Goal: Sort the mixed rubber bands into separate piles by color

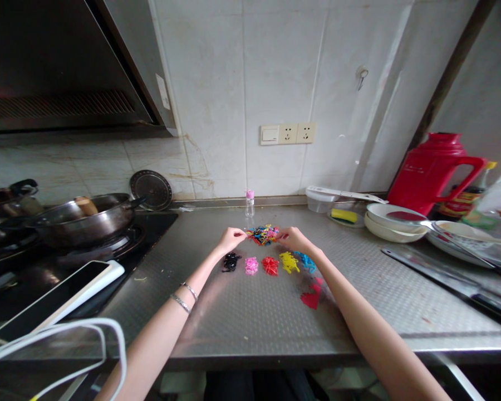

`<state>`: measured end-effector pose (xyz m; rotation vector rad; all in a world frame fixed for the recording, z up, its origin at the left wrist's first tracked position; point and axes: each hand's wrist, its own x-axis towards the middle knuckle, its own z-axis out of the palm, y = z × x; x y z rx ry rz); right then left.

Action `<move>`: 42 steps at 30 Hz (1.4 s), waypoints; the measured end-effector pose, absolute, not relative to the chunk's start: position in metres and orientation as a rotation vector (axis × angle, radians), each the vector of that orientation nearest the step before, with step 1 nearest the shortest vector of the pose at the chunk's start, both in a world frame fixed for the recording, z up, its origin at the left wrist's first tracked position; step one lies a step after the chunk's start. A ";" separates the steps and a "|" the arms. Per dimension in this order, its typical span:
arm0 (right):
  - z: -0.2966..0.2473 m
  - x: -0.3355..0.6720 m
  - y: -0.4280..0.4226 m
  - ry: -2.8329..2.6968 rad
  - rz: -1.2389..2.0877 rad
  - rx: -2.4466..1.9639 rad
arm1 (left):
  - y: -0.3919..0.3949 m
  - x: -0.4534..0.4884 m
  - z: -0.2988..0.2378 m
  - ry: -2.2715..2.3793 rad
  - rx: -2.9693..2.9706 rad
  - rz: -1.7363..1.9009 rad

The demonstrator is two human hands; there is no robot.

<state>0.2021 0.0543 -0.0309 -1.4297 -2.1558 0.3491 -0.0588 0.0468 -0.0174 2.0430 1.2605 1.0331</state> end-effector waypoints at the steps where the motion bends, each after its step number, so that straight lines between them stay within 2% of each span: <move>1: -0.031 0.202 0.054 -2.163 0.354 -1.425 | 0.047 -0.059 -0.018 1.264 2.044 1.036; 19: -0.023 0.208 0.053 -2.181 0.459 -1.339 | 0.047 -0.059 -0.019 1.240 2.023 1.043; 26: -0.001 0.193 0.034 -2.483 0.796 -1.010 | 0.047 -0.059 -0.020 1.248 2.016 1.044; 31: 0.006 0.185 0.024 -2.546 0.912 -0.981 | 0.048 -0.060 -0.021 1.256 2.022 1.037; 42: 0.002 0.191 0.030 -2.459 0.878 -1.062 | 0.046 -0.056 -0.021 1.254 2.049 1.016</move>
